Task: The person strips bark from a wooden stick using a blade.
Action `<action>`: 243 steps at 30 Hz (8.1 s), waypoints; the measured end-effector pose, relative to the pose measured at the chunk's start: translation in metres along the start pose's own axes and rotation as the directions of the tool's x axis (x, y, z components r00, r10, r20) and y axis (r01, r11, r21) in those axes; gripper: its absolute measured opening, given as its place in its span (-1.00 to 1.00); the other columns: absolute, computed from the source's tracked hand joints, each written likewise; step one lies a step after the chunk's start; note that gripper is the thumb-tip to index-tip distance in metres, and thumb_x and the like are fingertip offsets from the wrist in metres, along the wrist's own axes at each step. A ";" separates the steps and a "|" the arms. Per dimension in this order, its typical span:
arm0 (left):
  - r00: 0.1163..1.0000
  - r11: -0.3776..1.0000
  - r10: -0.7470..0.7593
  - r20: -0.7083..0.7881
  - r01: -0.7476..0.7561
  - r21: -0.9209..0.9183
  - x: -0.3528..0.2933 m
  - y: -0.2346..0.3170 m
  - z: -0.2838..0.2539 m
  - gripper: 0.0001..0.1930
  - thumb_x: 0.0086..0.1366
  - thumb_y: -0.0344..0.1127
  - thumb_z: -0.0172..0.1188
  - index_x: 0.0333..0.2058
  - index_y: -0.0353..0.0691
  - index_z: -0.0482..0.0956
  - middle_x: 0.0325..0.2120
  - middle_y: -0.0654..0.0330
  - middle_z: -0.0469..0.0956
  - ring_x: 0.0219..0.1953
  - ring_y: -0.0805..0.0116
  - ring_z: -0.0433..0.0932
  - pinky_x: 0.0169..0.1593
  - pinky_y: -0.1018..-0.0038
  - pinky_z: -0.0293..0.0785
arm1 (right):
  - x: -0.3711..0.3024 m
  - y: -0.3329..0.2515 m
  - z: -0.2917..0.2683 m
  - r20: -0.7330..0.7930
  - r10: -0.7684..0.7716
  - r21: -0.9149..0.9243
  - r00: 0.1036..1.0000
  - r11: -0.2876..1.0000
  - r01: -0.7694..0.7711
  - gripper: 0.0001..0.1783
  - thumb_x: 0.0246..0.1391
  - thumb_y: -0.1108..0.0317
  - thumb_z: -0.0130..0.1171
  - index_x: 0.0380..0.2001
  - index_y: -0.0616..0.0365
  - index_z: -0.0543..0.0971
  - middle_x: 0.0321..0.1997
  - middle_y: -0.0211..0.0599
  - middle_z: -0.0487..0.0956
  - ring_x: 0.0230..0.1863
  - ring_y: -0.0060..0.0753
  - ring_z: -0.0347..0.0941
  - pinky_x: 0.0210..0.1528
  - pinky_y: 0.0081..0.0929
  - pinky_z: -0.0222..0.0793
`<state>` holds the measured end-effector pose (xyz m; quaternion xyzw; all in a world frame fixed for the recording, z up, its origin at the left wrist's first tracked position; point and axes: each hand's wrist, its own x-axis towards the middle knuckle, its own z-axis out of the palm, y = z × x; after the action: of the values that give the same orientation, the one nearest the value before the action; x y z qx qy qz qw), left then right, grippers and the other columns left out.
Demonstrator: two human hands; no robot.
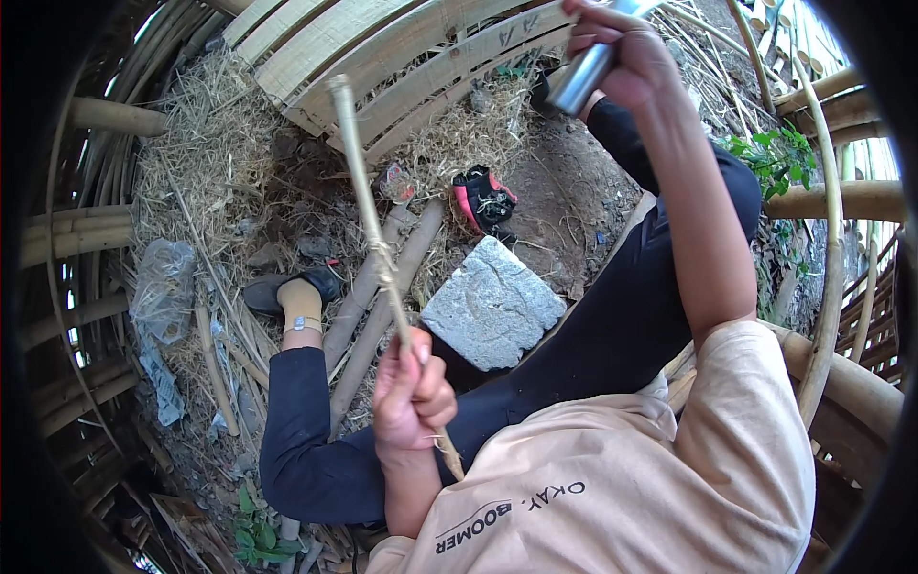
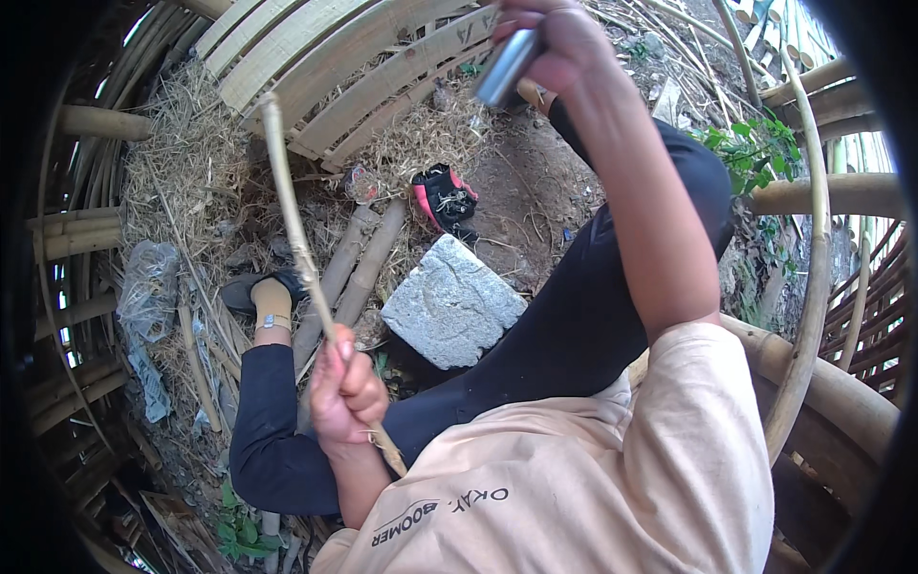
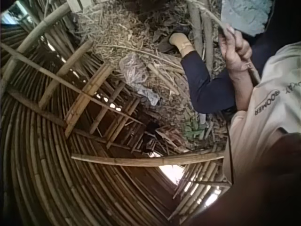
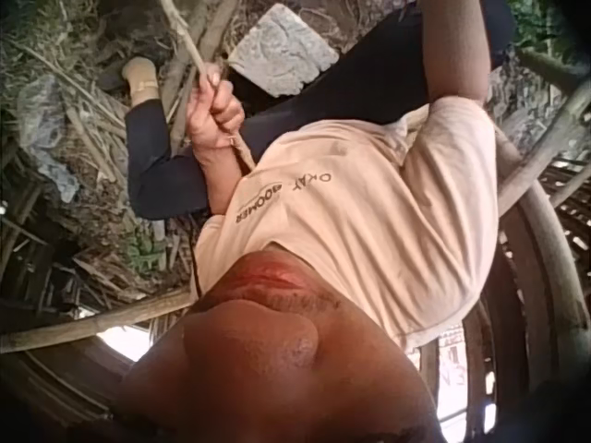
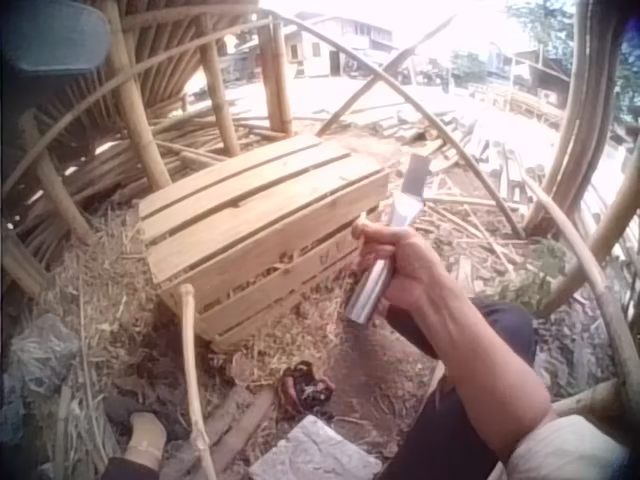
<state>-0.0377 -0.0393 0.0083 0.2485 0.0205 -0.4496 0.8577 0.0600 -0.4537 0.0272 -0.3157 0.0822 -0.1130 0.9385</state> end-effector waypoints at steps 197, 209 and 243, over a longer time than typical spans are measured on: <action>0.984 0.973 0.051 -0.172 -0.009 0.231 0.007 -0.009 0.003 -0.75 0.51 -0.09 -0.15 -0.19 -0.16 0.28 -0.68 0.48 0.03 -0.74 0.76 -0.09 -0.72 0.75 -0.16 | -0.045 0.105 0.072 0.351 0.154 -0.765 0.924 -0.522 0.377 -0.79 -0.26 0.37 0.20 -0.44 0.09 0.67 -0.52 -0.08 0.60 -0.42 -0.01 0.58 -0.28 -0.17 0.51; 0.911 0.804 0.270 -0.312 -0.035 0.593 0.005 -0.022 0.018 -0.82 0.46 -0.19 0.01 -0.19 -0.17 0.32 -0.69 0.49 0.18 -0.74 0.79 0.03 -0.71 0.74 -0.09 | -0.032 0.108 0.056 0.331 -0.031 -0.799 0.943 -0.541 0.263 -0.84 -0.30 0.38 0.23 -0.54 0.18 0.65 -0.57 0.01 0.58 -0.46 0.05 0.58 -0.32 -0.17 0.52; 0.869 0.831 0.312 -0.384 -0.053 0.553 0.004 -0.011 0.018 -0.79 0.52 -0.18 -0.13 -0.20 -0.18 0.37 -0.68 0.50 0.09 -0.72 0.78 -0.01 -0.69 0.73 -0.13 | -0.027 0.111 0.050 0.409 0.036 -0.753 0.912 -0.552 0.359 -0.77 -0.28 0.39 0.19 -0.43 0.10 0.68 -0.52 -0.06 0.60 -0.40 0.02 0.57 -0.27 -0.14 0.50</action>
<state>-0.0478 -0.0556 0.0185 0.5730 0.0743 -0.2794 0.7669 0.0632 -0.3316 0.0005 -0.9824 -0.0277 -0.1102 0.1481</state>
